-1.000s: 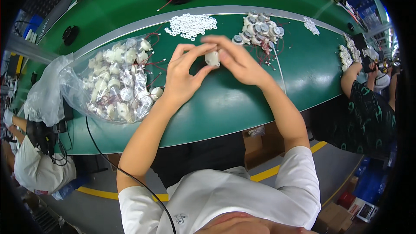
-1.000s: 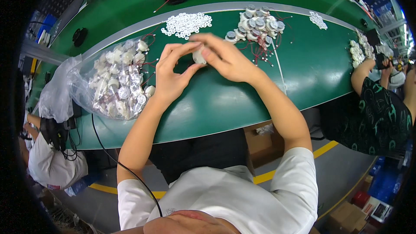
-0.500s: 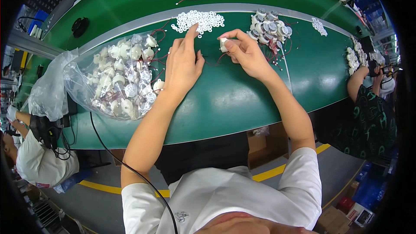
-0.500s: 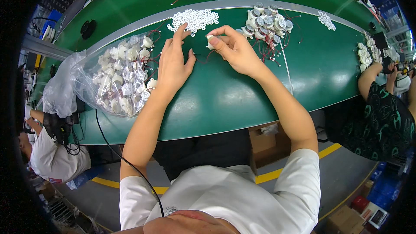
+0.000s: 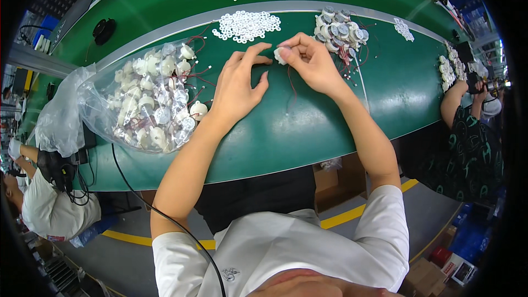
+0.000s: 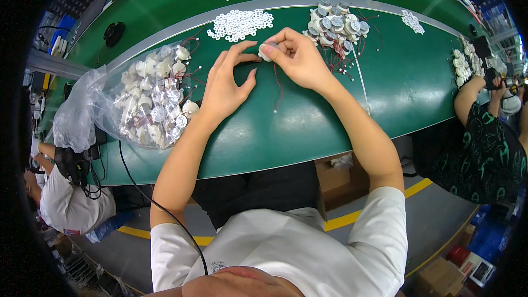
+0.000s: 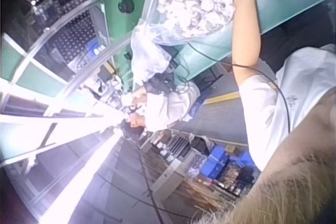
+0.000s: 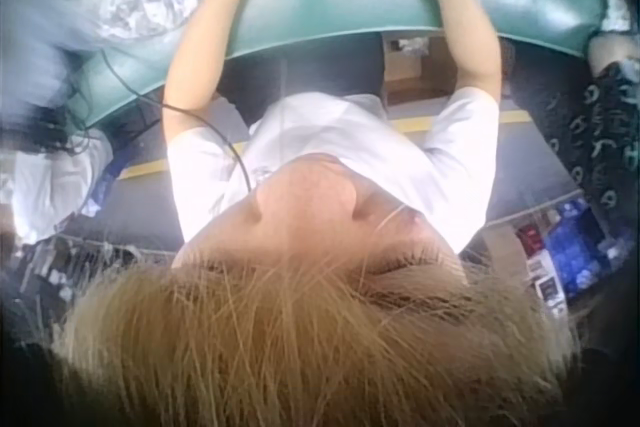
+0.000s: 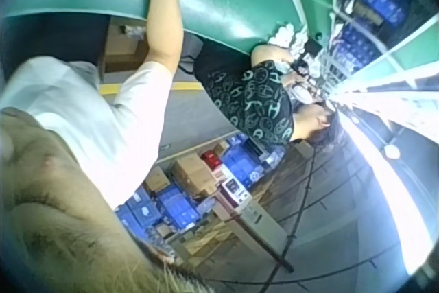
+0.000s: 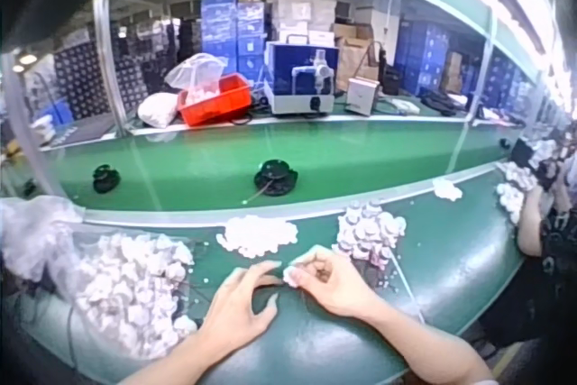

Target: Manually assemble small white electrical components on an assembly line by inserting small parts into a housing.

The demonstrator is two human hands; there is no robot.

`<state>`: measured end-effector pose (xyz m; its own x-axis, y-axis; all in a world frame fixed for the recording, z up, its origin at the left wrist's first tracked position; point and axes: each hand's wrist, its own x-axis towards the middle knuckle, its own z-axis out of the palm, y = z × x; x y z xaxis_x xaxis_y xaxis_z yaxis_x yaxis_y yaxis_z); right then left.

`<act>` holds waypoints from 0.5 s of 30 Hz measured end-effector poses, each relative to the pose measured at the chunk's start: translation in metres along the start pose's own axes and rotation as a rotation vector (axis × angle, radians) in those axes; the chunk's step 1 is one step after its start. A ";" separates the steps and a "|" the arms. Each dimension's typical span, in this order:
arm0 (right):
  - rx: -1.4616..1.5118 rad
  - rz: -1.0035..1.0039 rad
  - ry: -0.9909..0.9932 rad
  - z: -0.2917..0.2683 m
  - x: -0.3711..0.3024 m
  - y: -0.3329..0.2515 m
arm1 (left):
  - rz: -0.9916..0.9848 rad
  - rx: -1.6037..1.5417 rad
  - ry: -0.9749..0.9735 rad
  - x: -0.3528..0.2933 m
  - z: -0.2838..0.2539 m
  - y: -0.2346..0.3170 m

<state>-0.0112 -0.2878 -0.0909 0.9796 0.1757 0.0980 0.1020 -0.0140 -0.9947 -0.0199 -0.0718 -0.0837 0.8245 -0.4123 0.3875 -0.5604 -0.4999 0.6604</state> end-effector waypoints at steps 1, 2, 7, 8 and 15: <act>-0.063 0.010 0.008 0.001 0.000 0.002 | -0.008 -0.030 -0.003 0.000 0.000 0.003; -0.126 0.020 0.016 0.001 0.000 0.004 | -0.017 -0.059 -0.006 0.001 0.000 0.005; -0.363 0.011 0.077 -0.002 0.004 0.008 | -0.003 -0.066 0.035 0.000 0.005 0.002; -0.357 0.007 0.074 -0.003 0.005 0.008 | 0.001 -0.060 0.042 0.000 0.006 0.002; -0.496 0.005 0.098 0.004 0.014 0.006 | -0.003 -0.067 0.054 0.003 0.009 -0.002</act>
<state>0.0027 -0.2813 -0.0951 0.9895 0.0812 0.1198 0.1442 -0.4845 -0.8628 -0.0174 -0.0785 -0.0895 0.8302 -0.3680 0.4188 -0.5530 -0.4479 0.7026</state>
